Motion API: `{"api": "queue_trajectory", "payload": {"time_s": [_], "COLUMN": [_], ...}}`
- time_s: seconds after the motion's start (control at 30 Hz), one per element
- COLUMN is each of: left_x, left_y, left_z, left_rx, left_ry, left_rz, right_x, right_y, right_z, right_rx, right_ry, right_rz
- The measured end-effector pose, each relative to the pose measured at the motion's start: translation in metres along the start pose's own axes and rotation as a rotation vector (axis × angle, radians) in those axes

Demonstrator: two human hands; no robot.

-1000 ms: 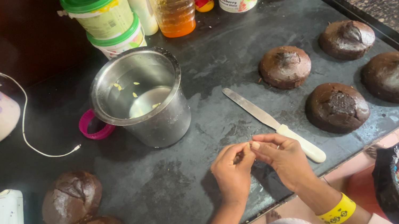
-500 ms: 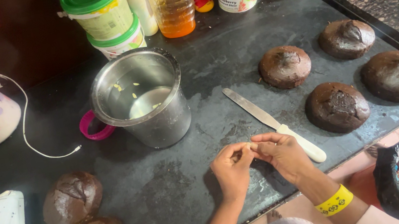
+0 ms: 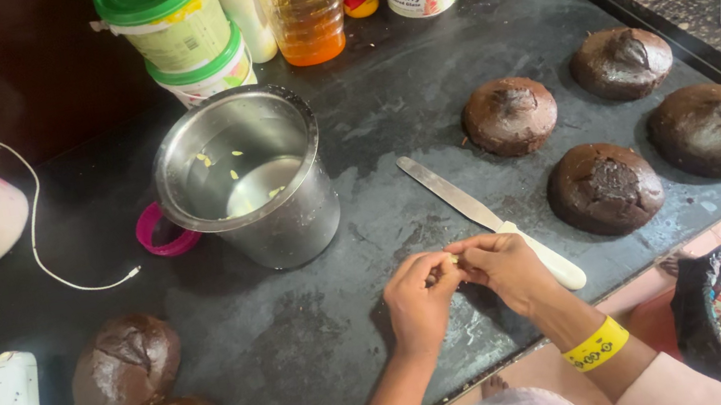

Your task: The person retrieves a metal pot from a water dispenser and fills it with water. They then return to a counter and use a knife to cut small yellow seeds, placing the cut pieces into the pot.

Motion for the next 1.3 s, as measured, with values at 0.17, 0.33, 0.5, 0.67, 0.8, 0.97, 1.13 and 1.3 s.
{"api": "queue_trajectory", "payload": {"time_s": [0.17,0.33,0.5,0.67,0.8,0.97,1.13,1.3], "left_x": [-0.008,-0.013,-0.016,-0.019,-0.019,-0.016,-0.017,-0.016], "left_y": [0.008,0.011,0.01,0.008,0.005,-0.003,-0.005,-0.009], "left_z": [0.006,0.0,-0.02,-0.032,-0.043,-0.066,-0.067,-0.062], "left_rx": [0.071,0.013,-0.15,-0.214,-0.252,-0.453,-0.442,-0.495], "left_ry": [0.085,0.05,0.074,-0.005,-0.029,-0.202,-0.254,-0.315], "left_rz": [0.043,0.056,0.049,0.073,0.061,0.048,0.055,0.025], "right_x": [-0.003,-0.006,0.005,0.001,0.016,0.007,0.02,0.021], "right_y": [-0.001,-0.004,-0.011,-0.019,-0.036,-0.035,-0.031,-0.028], "right_z": [-0.011,-0.04,-0.053,-0.065,-0.079,-0.082,-0.052,-0.032], "right_rx": [-0.146,-0.59,-0.784,-0.771,-0.949,-0.84,-0.523,-0.389], "right_ry": [-0.126,-0.822,-0.99,-0.986,-0.913,-0.884,-0.512,-0.436], "right_rz": [-0.039,0.076,0.018,0.146,0.06,0.179,-0.069,-0.027]}}
Point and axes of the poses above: each hand's wrist, its own y-axis towards the middle knuckle, its own x-axis out of the palm, z = x × y, the point moved 9 cm from there along y, towards the middle knuckle, and after that the axes turned 14 degrees about z, right-handed, at the moved point
